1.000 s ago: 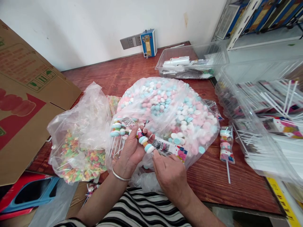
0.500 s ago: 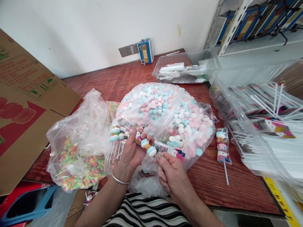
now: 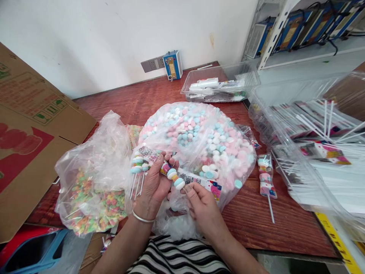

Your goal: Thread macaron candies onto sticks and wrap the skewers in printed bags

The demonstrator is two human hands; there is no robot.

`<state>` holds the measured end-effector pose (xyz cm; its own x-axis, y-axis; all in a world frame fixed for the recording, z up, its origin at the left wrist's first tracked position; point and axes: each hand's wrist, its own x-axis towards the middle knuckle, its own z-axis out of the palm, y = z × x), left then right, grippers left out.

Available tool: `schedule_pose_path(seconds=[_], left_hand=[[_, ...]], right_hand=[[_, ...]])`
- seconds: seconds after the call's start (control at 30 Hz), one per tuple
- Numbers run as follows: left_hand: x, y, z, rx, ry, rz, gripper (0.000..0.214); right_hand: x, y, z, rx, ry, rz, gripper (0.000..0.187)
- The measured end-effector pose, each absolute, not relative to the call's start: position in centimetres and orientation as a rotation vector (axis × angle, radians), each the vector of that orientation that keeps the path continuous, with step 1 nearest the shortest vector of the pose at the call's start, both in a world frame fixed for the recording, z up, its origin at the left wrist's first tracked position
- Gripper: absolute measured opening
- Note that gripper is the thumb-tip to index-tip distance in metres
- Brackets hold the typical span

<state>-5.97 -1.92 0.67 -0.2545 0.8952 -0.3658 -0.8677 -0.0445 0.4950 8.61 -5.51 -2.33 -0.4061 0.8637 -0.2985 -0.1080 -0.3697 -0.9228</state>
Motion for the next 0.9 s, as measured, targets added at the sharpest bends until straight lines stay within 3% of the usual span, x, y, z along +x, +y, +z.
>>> schedule_pose_path(seconds=[0.1, 0.17, 0.23, 0.43, 0.57, 0.63, 0.7, 0.83, 0.9], left_hand=[[-5.9, -2.0, 0.9, 0.075, 0.682, 1.646, 0.004], [-5.7, -2.1, 1.1, 0.067, 0.692, 1.632, 0.007], [-5.6, -2.1, 1.3, 0.055, 0.718, 1.618, 0.009], [-5.1, -1.9, 1.7, -0.002, 0.841, 1.582, 0.012], [-4.9, -1.7, 1.6, -0.088, 0.920, 1.562, 0.012], [-4.7, -1.7, 1.5, -0.104, 0.922, 1.561, 0.010], [-4.5, -1.9, 1.3, -0.070, 0.869, 1.572, 0.011], [-4.0, -2.6, 0.7, 0.077, 0.711, 1.560, 0.018], [-3.9, -2.9, 0.3, 0.123, 0.673, 1.483, 0.023]], right_hand=[[8.3, -5.6, -2.3, -0.969, -0.806, 2.303, 0.037], [8.3, -5.8, -2.5, -0.949, -0.912, 2.259, 0.036], [8.3, -5.8, -2.6, -1.018, -1.263, 1.911, 0.032], [9.0, -5.3, -3.2, -0.979, -2.110, 0.267, 0.025], [9.3, -5.3, -3.6, -0.827, -2.236, -0.077, 0.013], [9.2, -5.3, -3.6, -0.831, -2.214, 0.002, 0.013], [9.0, -5.2, -3.5, -0.949, -2.091, 0.345, 0.015], [8.5, -4.8, -2.9, -1.118, -1.385, 1.611, 0.029], [8.3, -4.8, -2.6, -1.020, -0.988, 2.051, 0.033]])
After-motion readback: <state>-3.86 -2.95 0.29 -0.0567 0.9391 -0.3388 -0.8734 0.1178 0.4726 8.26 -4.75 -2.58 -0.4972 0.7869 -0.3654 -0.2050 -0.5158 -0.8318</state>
